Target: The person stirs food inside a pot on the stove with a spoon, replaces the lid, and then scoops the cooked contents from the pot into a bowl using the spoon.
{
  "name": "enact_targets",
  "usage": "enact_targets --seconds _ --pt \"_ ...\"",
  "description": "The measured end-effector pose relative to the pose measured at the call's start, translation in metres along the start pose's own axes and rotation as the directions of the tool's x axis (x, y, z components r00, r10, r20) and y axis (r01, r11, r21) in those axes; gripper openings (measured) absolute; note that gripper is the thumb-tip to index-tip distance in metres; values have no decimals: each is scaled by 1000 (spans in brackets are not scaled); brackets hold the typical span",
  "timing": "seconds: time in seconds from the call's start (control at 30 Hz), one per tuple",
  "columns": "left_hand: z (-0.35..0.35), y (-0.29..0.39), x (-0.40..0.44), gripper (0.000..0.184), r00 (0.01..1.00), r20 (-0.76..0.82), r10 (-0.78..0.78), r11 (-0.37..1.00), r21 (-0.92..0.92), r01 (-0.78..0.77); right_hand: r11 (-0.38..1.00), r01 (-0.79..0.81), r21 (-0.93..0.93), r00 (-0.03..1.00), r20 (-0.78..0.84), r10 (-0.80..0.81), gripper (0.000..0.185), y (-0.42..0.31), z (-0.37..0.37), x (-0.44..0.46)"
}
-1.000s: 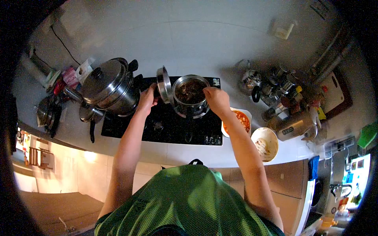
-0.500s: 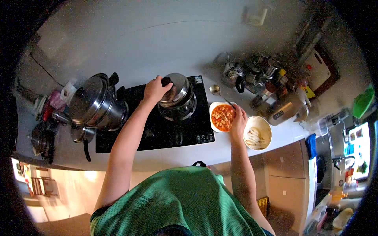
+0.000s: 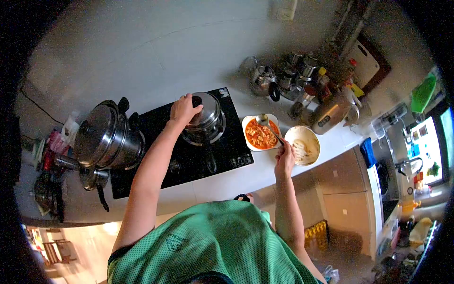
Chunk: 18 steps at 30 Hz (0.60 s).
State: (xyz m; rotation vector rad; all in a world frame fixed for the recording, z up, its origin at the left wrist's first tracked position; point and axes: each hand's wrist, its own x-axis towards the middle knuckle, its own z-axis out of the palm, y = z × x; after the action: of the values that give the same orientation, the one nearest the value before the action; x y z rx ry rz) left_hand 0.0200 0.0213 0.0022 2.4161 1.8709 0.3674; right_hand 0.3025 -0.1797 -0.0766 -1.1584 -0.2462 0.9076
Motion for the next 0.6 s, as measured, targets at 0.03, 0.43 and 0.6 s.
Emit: enact_targets --seconds 0.03,0.43,0.6 --pt "-1 0 -2 57 1000 8 13 1000 -4 -13 1000 3 0 1000 -16 -3 20 2 -1 -3" --pt "0 89 -127 13 960 -219 173 614 -738 -279 954 -250 168 962 -67 264 20 39 -20 -16" --pt "25 120 -184 14 985 -112 132 587 -792 -169 931 -281 235 955 -23 294 17 64 -27 3"
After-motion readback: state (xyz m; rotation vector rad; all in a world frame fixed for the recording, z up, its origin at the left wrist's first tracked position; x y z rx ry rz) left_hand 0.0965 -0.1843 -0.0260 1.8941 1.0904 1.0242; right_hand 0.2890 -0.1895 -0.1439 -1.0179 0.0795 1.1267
